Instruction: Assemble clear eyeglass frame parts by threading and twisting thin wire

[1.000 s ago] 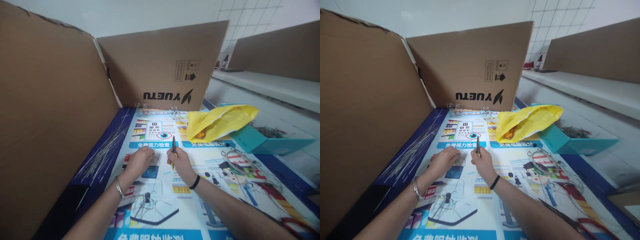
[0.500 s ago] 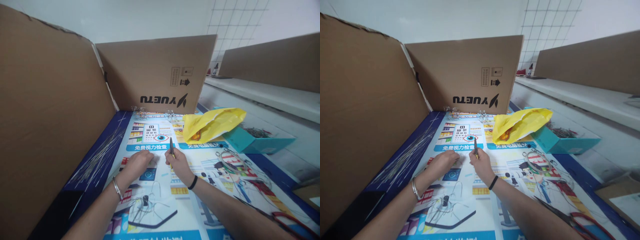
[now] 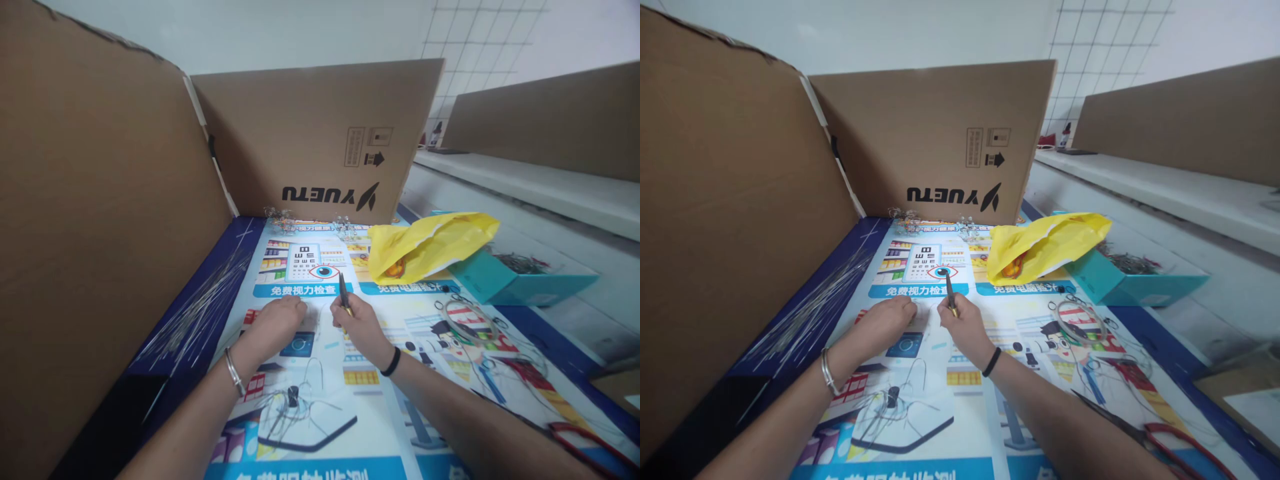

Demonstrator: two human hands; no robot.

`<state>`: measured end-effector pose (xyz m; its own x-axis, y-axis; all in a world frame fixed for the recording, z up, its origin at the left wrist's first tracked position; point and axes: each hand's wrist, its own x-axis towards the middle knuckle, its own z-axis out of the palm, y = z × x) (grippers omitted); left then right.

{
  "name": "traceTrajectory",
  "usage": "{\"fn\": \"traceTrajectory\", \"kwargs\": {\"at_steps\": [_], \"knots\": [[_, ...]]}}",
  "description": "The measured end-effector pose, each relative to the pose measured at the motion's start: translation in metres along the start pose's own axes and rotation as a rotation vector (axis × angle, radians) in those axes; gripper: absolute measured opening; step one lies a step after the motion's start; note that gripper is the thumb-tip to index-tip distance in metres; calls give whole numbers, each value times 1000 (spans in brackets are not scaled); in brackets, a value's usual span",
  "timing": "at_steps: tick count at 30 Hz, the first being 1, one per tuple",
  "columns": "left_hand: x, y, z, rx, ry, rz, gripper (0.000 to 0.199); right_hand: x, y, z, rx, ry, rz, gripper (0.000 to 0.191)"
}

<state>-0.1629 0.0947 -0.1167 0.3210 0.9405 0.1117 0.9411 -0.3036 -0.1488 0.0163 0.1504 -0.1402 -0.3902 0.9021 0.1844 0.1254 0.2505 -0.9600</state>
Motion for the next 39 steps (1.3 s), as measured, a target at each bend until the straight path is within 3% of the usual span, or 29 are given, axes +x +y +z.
{"fn": "traceTrajectory", "kwargs": {"at_steps": [15, 30, 39], "knots": [[0, 15, -5, -6, 81, 76, 10, -4, -3, -7, -82, -35, -73, 10], [-1, 18, -8, -32, 85, 154, 9, -2, -1, -12, -349, -68, -310, 6], [-1, 15, -6, -57, 80, 124, 12, -2, -3, -14, -309, -122, -291, 7]]}}
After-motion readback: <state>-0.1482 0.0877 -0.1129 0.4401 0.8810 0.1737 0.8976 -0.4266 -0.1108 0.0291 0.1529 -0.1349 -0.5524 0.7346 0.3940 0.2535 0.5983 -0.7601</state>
